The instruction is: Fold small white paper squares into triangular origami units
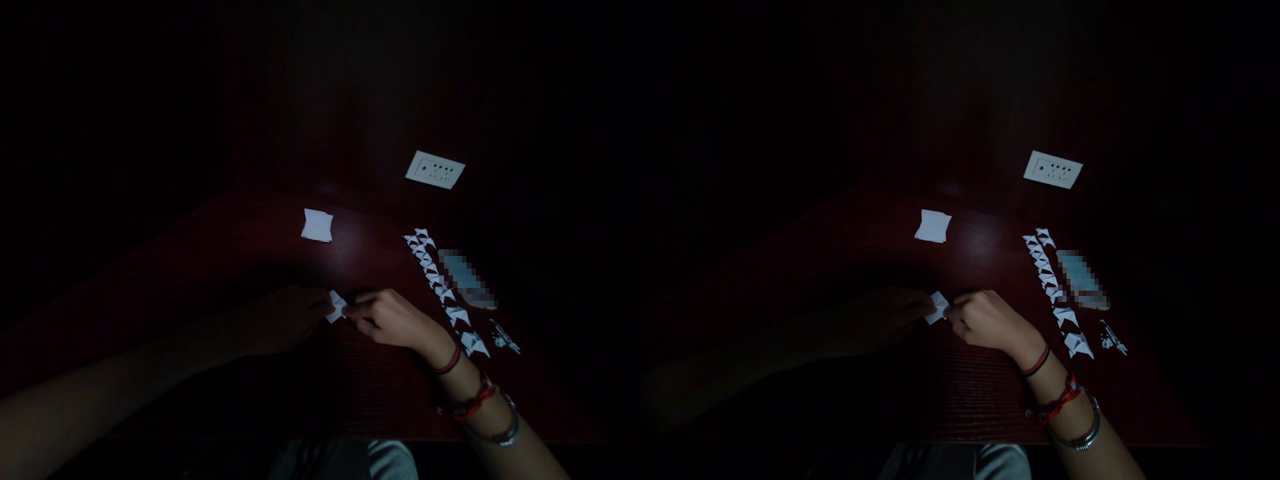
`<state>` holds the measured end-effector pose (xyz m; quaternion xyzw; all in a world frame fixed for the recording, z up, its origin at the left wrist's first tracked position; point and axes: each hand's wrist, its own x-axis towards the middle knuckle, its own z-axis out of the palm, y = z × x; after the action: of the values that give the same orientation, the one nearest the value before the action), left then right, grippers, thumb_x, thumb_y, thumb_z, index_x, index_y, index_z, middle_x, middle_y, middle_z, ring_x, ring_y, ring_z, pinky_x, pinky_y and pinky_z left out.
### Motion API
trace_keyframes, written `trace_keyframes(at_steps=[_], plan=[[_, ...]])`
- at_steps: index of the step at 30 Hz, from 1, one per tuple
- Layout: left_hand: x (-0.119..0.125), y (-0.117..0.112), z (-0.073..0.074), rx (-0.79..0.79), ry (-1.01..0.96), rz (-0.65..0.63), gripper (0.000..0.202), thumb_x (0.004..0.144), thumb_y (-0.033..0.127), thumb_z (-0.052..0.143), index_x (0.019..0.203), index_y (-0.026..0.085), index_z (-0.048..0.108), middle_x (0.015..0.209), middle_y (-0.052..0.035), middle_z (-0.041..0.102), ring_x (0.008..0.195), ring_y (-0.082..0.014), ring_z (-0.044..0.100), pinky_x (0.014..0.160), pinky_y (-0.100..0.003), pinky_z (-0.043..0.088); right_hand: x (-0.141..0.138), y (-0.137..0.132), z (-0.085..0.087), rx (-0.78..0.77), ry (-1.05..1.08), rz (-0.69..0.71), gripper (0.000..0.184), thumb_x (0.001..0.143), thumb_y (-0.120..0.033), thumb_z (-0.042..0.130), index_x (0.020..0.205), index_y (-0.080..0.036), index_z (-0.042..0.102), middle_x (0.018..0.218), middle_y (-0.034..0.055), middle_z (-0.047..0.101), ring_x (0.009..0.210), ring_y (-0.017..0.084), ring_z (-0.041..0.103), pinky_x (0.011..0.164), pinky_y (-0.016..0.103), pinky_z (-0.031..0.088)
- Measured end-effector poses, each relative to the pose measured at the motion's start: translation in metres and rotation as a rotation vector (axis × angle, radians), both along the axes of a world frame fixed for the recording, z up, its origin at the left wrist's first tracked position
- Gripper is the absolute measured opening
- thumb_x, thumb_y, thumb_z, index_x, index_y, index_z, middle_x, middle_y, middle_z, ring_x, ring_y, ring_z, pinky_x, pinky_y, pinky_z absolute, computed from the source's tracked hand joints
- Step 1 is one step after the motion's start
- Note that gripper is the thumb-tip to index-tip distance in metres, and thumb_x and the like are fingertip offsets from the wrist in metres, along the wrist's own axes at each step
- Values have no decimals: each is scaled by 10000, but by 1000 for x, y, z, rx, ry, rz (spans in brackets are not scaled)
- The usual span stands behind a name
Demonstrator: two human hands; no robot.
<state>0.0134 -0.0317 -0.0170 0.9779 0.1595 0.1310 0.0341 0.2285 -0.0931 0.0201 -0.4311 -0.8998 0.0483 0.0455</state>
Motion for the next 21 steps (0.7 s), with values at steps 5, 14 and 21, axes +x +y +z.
trace_keyframes(at_steps=[5, 14, 21], plan=[[0, 4, -5, 20, -1, -28, 360, 823, 146, 453, 1178, 205, 466, 1200, -52, 479, 992, -189, 515, 843, -300, 385, 6, 0, 3, -39, 29, 18, 249, 801, -128, 425, 923, -175, 637, 828, 31, 591, 710, 114, 537, 649, 217, 374], [0, 6, -3, -11, -2, -47, 355, 843, 159, 420, 1193, 207, 452, 1215, -43, 482, 1018, -196, 507, 874, -319, 376, 4, -1, 2, -10, 50, 8, 244, 796, -155, 448, 968, -185, 618, 751, 7, 541, 592, 88, 467, 572, 201, 337], [-2, 10, -5, 2, 19, -92, 392, 844, 174, 439, 1231, 232, 423, 1251, -45, 456, 1048, -212, 490, 884, -339, 372, 3, -1, 3, -74, 88, 41, 188, 796, -137, 444, 833, -152, 628, 774, 20, 553, 640, 92, 482, 604, 197, 347]])
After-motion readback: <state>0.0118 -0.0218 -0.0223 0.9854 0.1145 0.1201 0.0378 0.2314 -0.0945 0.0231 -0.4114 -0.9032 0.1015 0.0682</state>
